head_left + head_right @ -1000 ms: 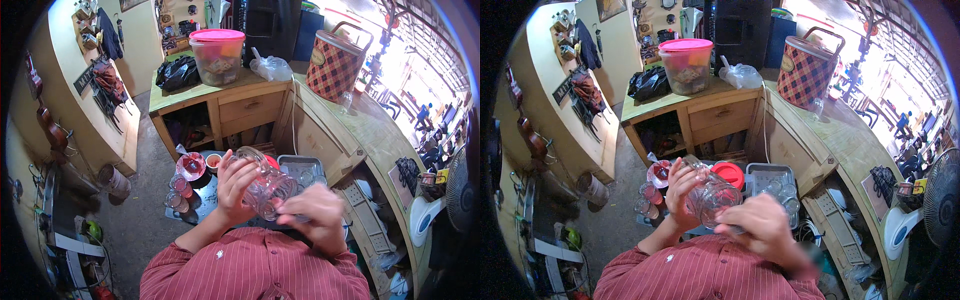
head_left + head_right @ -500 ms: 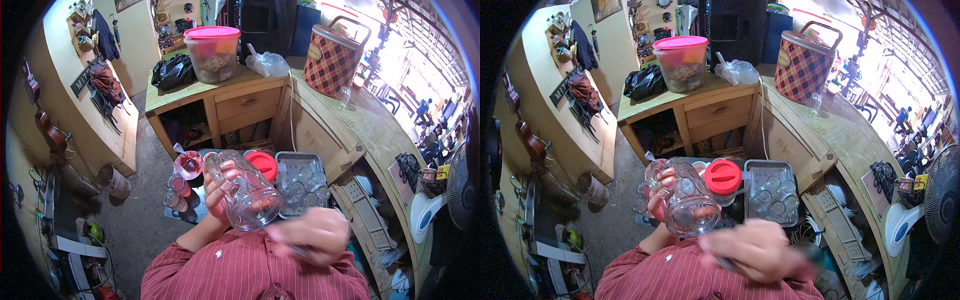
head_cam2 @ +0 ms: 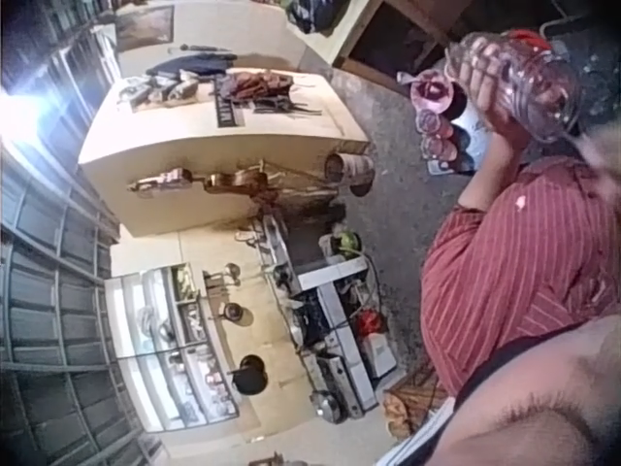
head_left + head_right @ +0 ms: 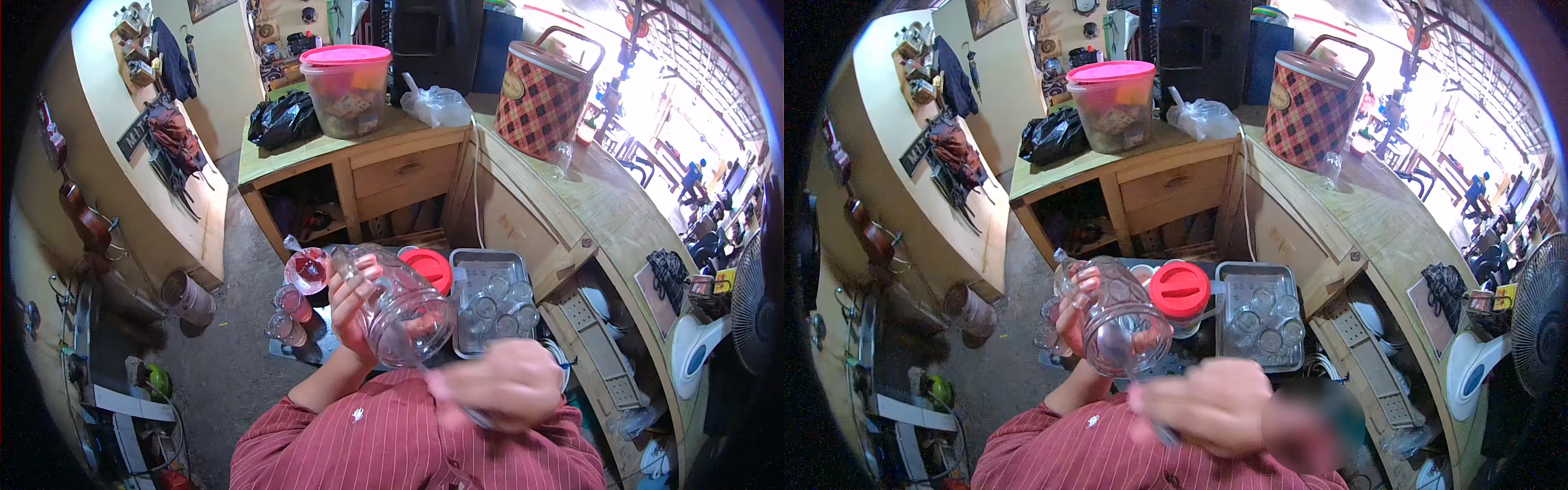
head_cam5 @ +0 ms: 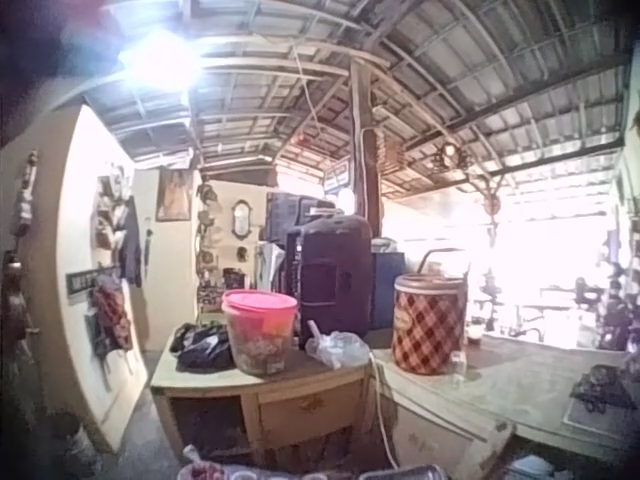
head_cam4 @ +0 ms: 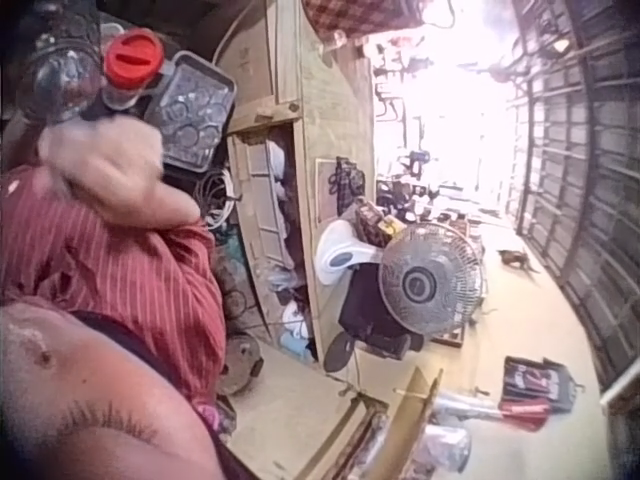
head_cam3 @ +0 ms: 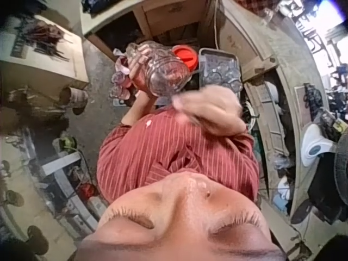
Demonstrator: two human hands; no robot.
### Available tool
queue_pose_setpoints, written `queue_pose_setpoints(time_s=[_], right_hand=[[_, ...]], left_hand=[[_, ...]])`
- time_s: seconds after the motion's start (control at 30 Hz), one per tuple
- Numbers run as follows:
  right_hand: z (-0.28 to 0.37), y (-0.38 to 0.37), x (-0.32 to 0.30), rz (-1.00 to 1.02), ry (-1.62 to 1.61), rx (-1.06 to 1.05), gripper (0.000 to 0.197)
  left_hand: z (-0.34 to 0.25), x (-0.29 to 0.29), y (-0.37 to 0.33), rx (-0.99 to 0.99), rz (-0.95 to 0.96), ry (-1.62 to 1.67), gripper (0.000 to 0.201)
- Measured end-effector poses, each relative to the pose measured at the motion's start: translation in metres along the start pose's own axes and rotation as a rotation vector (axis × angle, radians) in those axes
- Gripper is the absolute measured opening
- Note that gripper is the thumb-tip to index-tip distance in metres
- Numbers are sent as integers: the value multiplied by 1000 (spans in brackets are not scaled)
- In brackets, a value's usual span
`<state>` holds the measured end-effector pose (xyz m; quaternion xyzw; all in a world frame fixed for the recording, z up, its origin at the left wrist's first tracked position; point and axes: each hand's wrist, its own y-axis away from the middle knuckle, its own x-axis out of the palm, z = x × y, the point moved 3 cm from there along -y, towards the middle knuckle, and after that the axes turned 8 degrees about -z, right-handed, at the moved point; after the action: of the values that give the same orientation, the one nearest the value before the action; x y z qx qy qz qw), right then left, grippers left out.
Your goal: Preparing a red flavored drink in a glass with ice and syrup.
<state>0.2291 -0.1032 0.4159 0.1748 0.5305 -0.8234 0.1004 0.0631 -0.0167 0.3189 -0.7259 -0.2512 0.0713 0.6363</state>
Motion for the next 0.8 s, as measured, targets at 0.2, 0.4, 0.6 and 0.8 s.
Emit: queue_pose_setpoints(time_s=[0.2, 0.4, 0.6, 0.8], right_hand=[[10, 2, -13, -59, 167, -186, 30], [-23, -16, -2, -53, 419, -14, 18], [-46, -27, 0, 96, 543, 115, 9], [-36, -42, -31, -24, 433, 144, 20]], left_hand=[[2, 3, -2, -60, 55, -25, 63], [-1, 9, -12, -229, 233, 56, 74], [-3, 17, -7, -874, 360, 498, 91], [6, 14, 15, -1165, 454, 923, 91]])
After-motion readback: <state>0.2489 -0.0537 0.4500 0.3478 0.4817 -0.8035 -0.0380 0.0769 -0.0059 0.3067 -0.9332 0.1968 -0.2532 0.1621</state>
